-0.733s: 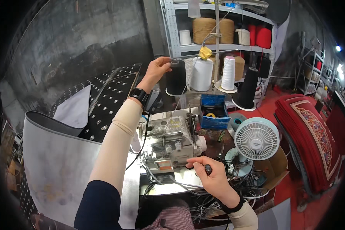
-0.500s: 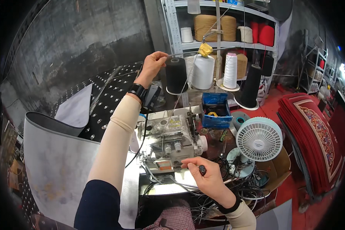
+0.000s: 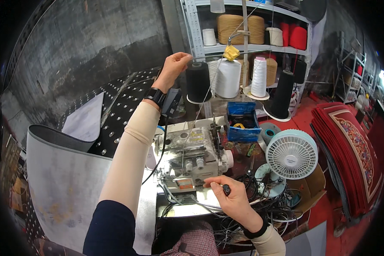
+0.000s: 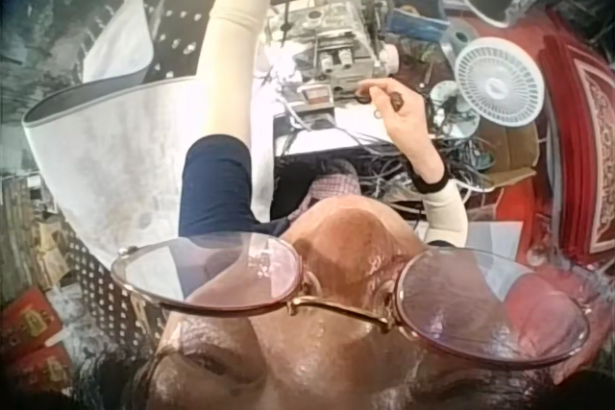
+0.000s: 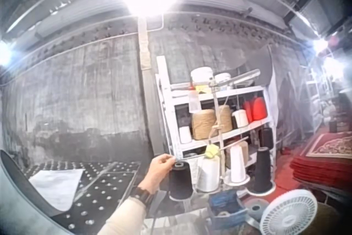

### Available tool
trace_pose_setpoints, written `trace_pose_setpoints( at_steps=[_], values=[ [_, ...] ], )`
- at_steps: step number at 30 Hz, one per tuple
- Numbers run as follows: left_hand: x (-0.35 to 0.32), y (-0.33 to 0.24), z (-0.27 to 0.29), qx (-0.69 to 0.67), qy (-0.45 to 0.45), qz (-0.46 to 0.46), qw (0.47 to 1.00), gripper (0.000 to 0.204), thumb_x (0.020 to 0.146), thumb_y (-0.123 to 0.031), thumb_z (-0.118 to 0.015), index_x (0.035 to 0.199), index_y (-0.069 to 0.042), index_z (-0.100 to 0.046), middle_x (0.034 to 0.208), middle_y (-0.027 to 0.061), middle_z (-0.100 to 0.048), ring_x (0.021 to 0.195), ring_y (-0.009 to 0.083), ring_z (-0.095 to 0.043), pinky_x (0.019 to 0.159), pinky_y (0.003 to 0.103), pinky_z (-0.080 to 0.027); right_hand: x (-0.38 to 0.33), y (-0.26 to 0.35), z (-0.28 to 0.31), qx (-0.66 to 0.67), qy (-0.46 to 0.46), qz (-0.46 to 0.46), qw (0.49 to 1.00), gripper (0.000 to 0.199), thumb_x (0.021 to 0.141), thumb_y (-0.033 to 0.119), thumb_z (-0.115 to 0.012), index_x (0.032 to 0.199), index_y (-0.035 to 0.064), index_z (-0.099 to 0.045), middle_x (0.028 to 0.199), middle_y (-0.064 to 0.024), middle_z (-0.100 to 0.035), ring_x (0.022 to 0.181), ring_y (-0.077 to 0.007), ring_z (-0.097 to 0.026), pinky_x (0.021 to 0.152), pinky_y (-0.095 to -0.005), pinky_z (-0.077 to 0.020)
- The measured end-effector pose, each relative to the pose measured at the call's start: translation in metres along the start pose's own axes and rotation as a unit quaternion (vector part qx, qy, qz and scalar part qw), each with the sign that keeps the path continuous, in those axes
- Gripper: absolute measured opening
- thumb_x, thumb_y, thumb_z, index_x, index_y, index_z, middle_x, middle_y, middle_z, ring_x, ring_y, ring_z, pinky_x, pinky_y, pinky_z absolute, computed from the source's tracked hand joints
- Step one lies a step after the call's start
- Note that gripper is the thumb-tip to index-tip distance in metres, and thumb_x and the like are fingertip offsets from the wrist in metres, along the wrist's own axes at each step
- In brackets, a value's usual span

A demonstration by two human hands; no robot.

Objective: Sewing the edge of a grey fabric mat using an industrial overlock sewing machine.

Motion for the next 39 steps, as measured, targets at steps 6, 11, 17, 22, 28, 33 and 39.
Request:
trace_pose_setpoints(
  at_steps=[6,11,17,22,28,33,39],
  values=[
    [0.002,-0.008,0.0,-0.02,-0.011,-0.008,1.0,0.017,0.083,-0.018,-0.062,0.088,-0.002,-0.065,0.073,0.0005,-0.062,0.065,0.0078,-0.059,0.058,0.021,-0.043,0.003,-0.003,-0.01,-0.001,0.007,0.014,1.0,0.019,0.091,0.01,-0.052,0.1,-0.0029,-0.062,0.088,-0.0104,-0.066,0.082,-0.0126,-0.061,0.074,-0.0251,-0.0462],
    [0.003,-0.011,0.037,0.273,-0.093,-0.102,0.952,0.017,0.082,-0.013,-0.056,0.084,0.003,-0.062,0.069,0.004,-0.062,0.064,0.0137,-0.065,0.056,0.024,-0.048,0.005,-0.002,-0.014,0.01,0.007,0.02,1.0,0.019,0.091,0.01,-0.052,0.1,-0.0033,-0.062,0.087,-0.0104,-0.067,0.081,-0.0123,-0.061,0.073,-0.0252,-0.0463],
    [-0.002,-0.005,0.044,-0.017,-0.029,0.014,0.999,0.017,0.092,-0.014,-0.048,0.104,-0.001,-0.052,0.102,0.0113,-0.062,0.077,0.0203,-0.067,0.062,0.024,-0.048,0.008,-0.007,-0.018,0.002,0.009,0.021,1.0,0.02,0.091,0.011,-0.052,0.101,-0.0031,-0.062,0.086,-0.01,-0.067,0.08,-0.012,-0.06,0.071,-0.0249,-0.0462],
    [-0.006,-0.003,0.038,-0.232,-0.01,0.052,0.971,0.028,0.096,-0.023,-0.042,0.114,-0.002,-0.045,0.098,0.0161,-0.062,0.082,0.0188,-0.064,0.066,0.026,-0.049,0.007,-0.003,-0.024,0.005,0.015,0.016,1.0,0.02,0.091,0.012,-0.052,0.101,-0.0028,-0.063,0.087,-0.0106,-0.067,0.079,-0.0122,-0.06,0.071,-0.0248,-0.046],
    [-0.026,0.008,0.12,0.208,-0.33,0.039,0.92,0.043,0.092,-0.037,-0.046,0.104,0.003,-0.057,0.1,0.0183,-0.062,0.086,0.0251,-0.063,0.076,0.035,-0.049,-0.011,0.003,-0.028,-0.02,0.012,0.024,0.999,0.02,0.091,0.012,-0.052,0.101,-0.0026,-0.062,0.086,-0.0103,-0.067,0.079,-0.0122,-0.061,0.07,-0.0246,-0.0463],
    [-0.083,-0.014,0.126,0.169,-0.15,0.134,0.965,0.054,0.089,-0.044,-0.047,0.118,0.002,-0.055,0.116,0.0225,-0.057,0.089,0.0331,-0.062,0.081,0.036,-0.048,-0.036,0.0,-0.047,0.026,-0.003,0.036,0.999,0.017,0.09,0.009,-0.054,0.096,-0.003,-0.063,0.082,-0.0075,-0.067,0.072,-0.0088,-0.059,0.065,-0.0229,-0.0458],
    [-0.237,-0.065,0.164,0.324,-0.085,0.011,0.942,0.037,0.089,-0.03,-0.055,0.106,0.003,-0.062,0.107,0.018,-0.064,0.099,0.0254,-0.062,0.084,0.03,-0.046,-0.079,-0.059,-0.108,-0.037,0.07,0.001,0.997,0.023,0.087,0.019,-0.056,0.081,-0.0008,-0.066,0.068,-0.0101,-0.064,0.06,-0.0145,-0.058,0.058,-0.0291,-0.0452]
  ],
)
Point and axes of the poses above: each hand's wrist, its own x-axis towards the middle knuckle, its own z-axis out of the back of the hand, y = z × x, the point moved 6 cm from there along x, towards the middle knuckle
